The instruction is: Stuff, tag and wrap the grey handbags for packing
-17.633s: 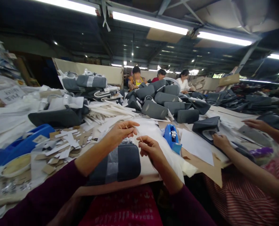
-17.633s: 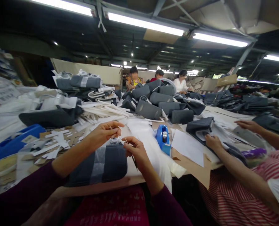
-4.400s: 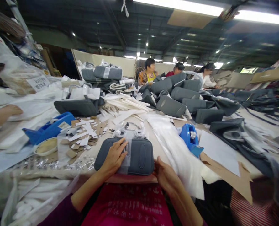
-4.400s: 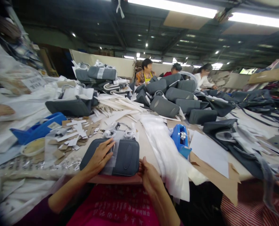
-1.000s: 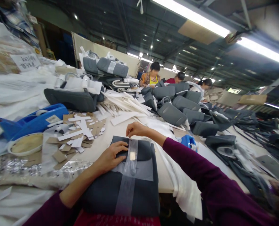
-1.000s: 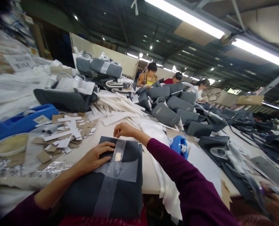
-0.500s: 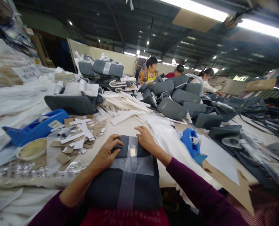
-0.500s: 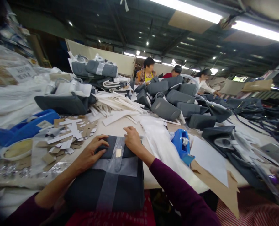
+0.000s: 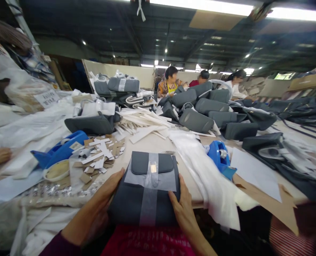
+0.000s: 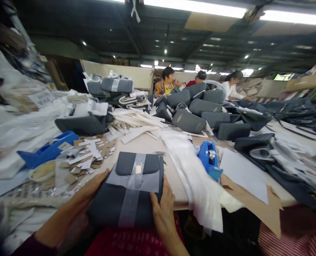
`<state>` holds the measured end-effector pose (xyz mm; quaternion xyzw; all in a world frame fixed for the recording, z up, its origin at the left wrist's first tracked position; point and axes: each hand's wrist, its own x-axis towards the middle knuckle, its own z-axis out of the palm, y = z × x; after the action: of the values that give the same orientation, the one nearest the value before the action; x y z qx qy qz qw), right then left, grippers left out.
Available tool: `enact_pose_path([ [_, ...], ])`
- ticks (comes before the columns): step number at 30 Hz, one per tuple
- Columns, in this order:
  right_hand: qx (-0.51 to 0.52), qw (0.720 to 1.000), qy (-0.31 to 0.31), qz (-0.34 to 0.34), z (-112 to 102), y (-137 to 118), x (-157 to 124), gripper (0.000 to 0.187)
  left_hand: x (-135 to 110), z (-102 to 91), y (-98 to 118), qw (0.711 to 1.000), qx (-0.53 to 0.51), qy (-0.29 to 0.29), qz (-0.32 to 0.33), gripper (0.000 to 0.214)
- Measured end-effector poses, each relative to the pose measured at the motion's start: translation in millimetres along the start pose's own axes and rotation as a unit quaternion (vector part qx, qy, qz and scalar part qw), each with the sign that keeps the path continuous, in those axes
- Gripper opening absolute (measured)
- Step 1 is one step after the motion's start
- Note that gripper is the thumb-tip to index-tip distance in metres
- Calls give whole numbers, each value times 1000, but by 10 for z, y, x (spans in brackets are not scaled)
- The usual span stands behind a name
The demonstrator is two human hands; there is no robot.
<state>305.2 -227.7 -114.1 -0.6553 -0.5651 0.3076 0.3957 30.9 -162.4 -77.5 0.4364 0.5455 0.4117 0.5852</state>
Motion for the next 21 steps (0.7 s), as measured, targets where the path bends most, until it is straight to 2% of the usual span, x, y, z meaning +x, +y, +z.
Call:
enact_pose_path([
  [4,59,998,29,6,-46,-57,71,76,110,-68,55,996,-50,-66,-34,47],
  [8,131,991,14,32,-63,-57,81,79,0,-62,338,992,-75,-93,-47,36],
  [11,190,981,13,40,40,-91,133,79,-150,-40,731,997,-36,-60,-19,35],
  [13,251,967,12,34,198,-160,204,77,-235,-9,1060,999,-13,-25,26,43],
  [15,335,942,-7,21,433,-282,284,74,-279,62,1416,997,9,-6,73,50],
  [17,435,899,-39,-3,716,-454,342,69,-252,200,1755,991,77,1,108,51],
  [18,479,876,-57,-10,857,-550,355,65,-204,300,1900,979,151,10,135,50],
  [19,510,856,-80,-6,987,-642,354,62,-130,422,2018,954,246,21,170,48],
  [20,527,843,-110,7,1096,-721,336,59,-35,567,2099,914,346,32,210,47],
  [21,526,837,-150,25,1178,-781,300,57,76,733,2135,859,443,37,255,45],
])
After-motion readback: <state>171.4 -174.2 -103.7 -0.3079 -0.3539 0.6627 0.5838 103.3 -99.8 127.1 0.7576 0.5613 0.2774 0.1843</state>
